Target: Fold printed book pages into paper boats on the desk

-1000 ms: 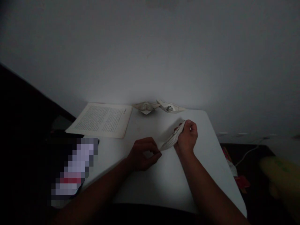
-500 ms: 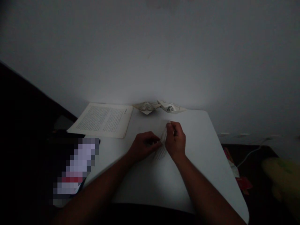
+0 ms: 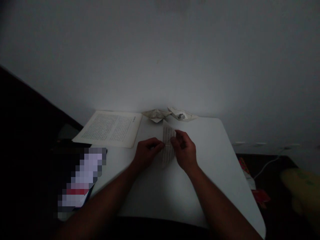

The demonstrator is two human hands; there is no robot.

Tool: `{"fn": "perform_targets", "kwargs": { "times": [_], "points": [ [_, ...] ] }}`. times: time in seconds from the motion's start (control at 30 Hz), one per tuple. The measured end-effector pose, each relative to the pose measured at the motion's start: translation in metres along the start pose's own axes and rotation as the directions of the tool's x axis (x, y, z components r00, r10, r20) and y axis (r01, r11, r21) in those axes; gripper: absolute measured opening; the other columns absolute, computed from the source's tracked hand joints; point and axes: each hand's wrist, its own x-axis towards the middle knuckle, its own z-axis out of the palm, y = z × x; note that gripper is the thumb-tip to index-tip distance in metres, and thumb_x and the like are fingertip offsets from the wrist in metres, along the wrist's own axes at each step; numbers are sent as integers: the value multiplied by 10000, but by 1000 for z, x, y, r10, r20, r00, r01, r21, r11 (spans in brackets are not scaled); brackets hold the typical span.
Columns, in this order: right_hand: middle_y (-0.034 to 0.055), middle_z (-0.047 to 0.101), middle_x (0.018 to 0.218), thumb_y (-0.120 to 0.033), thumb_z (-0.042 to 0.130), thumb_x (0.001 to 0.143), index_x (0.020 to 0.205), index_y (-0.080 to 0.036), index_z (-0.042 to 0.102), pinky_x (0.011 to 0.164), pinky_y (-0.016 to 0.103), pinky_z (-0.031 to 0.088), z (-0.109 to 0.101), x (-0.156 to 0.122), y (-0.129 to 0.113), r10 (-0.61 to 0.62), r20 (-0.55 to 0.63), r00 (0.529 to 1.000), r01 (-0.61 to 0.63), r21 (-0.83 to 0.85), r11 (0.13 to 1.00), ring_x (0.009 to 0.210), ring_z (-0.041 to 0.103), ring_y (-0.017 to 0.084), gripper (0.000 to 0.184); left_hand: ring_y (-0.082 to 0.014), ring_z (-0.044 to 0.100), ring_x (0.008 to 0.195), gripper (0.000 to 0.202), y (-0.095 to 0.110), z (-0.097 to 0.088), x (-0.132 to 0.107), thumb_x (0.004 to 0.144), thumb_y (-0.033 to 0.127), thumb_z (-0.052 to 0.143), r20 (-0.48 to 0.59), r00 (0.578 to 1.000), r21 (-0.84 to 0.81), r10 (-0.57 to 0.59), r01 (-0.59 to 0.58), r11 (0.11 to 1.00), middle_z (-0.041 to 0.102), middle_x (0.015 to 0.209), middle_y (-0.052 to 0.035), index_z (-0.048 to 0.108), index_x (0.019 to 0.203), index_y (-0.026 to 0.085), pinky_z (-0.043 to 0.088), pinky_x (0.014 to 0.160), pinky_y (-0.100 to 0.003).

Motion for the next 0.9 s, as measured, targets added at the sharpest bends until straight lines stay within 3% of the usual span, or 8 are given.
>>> {"fn": "perform_targets", "kwargs": {
  "times": [0.13,0.3,0.9],
  "points": [
    [21,674,804,-404,675,747,947,-207,639,644,284,499,1,0,2,58,111,992,-65,66,996,698,612,155,283,-110,555,616,202,-4,-2,2,769,343,646,-91,995,-106,-37,27,994,626,651,3,674,718,150,437,597,-225],
    [3,675,764,-370,698,732,867,-209,672,590,244,473,1,0,5,98,186,978,-103,19,994,629,587,125,211,-111,571,630,196,-4,-2,4,764,343,653,-144,989,-160,-46,22,987,640,677,3,678,716,155,462,618,-229],
    [-10,604,582,-376,736,662,637,-189,674,511,254,432,2,1,4,135,90,987,-145,119,982,549,527,125,199,-111,559,632,192,-3,0,3,768,348,650,-129,991,-160,-38,17,987,628,665,6,682,725,164,454,628,-237]
  ]
}}
